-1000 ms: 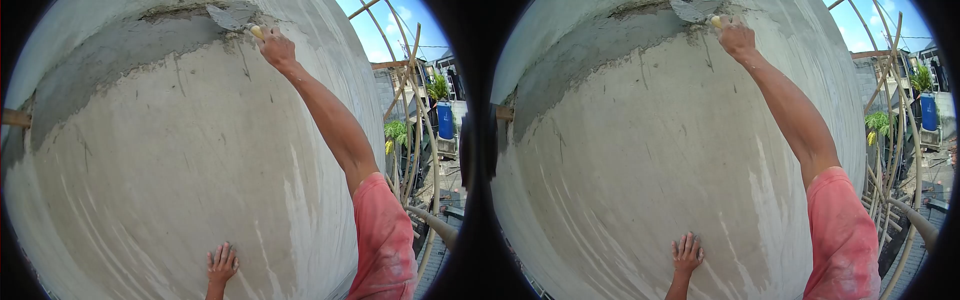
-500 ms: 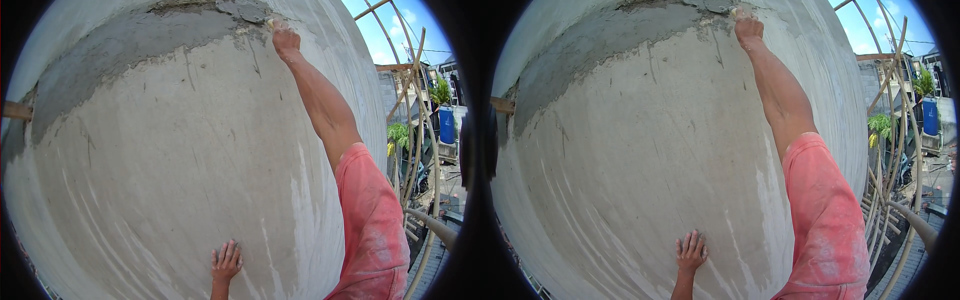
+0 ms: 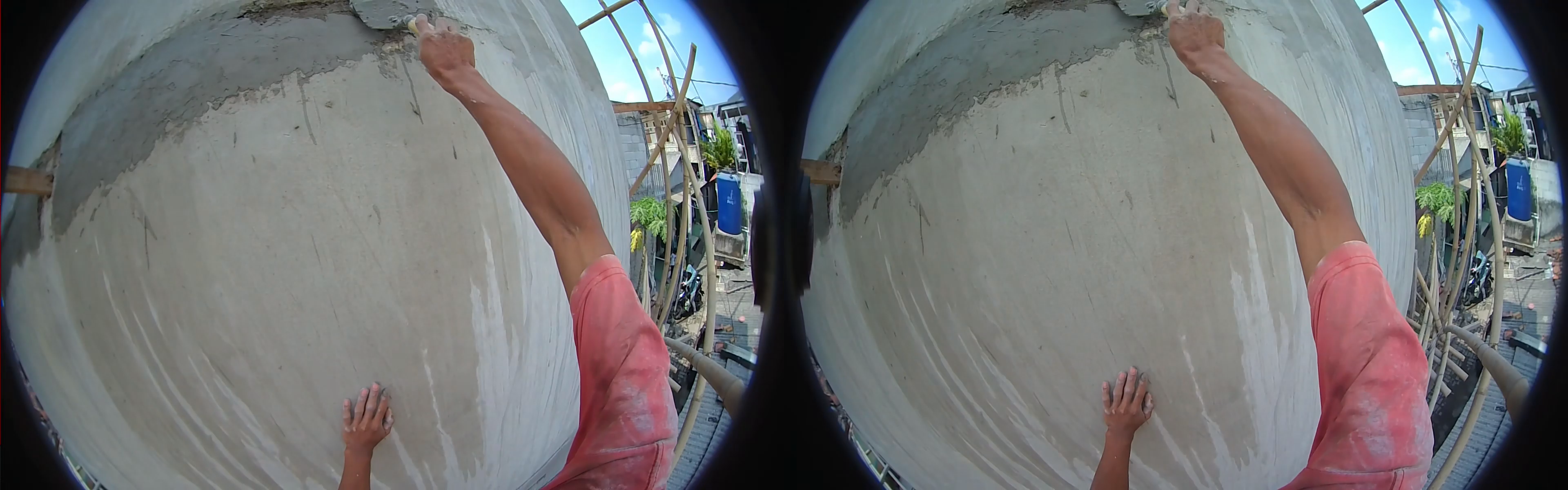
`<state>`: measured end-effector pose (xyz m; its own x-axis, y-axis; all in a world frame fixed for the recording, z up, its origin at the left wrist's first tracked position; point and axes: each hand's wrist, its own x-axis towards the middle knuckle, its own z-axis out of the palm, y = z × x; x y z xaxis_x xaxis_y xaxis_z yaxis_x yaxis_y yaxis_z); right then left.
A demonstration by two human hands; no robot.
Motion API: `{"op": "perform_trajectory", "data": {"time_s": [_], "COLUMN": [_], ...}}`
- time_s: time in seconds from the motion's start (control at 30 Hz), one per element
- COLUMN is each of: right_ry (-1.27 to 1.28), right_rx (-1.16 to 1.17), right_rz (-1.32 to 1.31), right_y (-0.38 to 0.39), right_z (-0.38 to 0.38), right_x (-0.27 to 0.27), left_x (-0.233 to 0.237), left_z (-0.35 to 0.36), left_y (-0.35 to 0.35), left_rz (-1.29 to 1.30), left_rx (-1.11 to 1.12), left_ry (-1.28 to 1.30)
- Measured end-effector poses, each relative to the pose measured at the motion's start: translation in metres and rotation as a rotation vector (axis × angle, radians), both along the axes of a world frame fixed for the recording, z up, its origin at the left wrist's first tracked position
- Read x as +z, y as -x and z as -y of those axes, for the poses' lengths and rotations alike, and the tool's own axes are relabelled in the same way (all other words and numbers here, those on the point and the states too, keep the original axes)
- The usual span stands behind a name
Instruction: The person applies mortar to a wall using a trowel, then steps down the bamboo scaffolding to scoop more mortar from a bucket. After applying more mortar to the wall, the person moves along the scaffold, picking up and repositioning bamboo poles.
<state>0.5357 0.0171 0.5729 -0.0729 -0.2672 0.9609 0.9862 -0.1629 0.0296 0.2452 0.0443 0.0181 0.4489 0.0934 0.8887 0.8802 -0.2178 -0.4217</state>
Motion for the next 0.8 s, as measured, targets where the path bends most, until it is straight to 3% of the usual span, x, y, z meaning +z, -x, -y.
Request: {"op": "perform_trajectory", "data": {"time_s": [0.37,0.53,0.67,0.8], "right_ry": [0.065,0.095,0.104,0.299], "right_rx": [-0.011,0.066,0.224,0.263], "right_rz": [-0.041,-0.244,-0.348,-0.265], "right_y": [-0.024,-0.039,-0.028,0.008], "right_z": [-0.023,-0.024,-0.016,0.007], "right_x": [-0.007,0.001,0.012,0.024], "left_x": [-0.002,-0.002,-0.003,-0.001], "left_z": [0.002,0.000,0.004,0.001], "left_y": [0.000,0.001,0.001,0.001], "left_rz": [0.001,0.002,0.007,-0.003], "left_rx": [-0.002,-0.006,0.028,-0.001], "left_ry": [0.010,0.003,0.026,-0.017]}}
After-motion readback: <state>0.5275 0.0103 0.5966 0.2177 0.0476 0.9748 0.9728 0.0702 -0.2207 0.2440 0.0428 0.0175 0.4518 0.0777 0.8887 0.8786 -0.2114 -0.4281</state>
